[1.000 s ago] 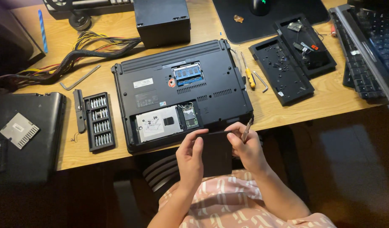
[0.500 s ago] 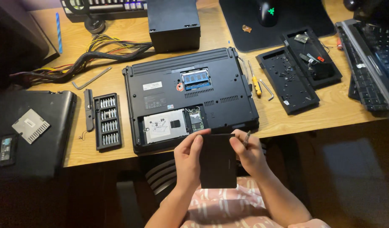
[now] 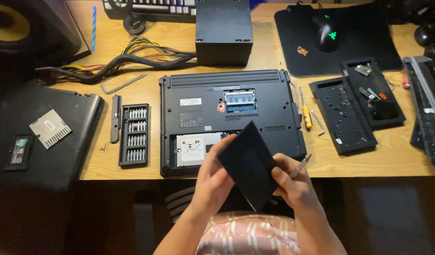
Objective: The recorder is disassembling a laptop, removing and inspecting internal components like the hard drive, RAM, and battery using tools.
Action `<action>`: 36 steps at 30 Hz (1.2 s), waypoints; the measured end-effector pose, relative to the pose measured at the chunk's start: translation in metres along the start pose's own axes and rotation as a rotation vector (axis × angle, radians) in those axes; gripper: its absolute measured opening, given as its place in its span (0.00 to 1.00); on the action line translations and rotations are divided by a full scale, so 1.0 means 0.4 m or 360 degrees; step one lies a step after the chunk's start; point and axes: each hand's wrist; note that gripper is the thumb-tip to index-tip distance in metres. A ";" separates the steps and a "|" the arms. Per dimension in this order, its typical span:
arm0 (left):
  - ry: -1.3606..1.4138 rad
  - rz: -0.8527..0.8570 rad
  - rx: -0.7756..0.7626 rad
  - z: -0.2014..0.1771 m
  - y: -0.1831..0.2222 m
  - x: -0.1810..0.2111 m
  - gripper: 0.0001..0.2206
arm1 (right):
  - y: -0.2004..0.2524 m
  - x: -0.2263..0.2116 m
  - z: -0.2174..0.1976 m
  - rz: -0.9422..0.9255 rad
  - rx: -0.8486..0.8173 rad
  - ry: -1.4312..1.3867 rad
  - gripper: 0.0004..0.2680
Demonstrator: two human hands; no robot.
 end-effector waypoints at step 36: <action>-0.3406 0.0907 0.1363 -0.379 0.017 0.524 0.31 | -0.150 -0.041 0.085 0.0193 -0.0175 0.0473 0.13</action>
Point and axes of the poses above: each hand's wrist, its own y-axis away from the middle knuckle, its own z-axis out of the palm, x = y × z, and after that the axes turned 3 degrees about -y, right-handed
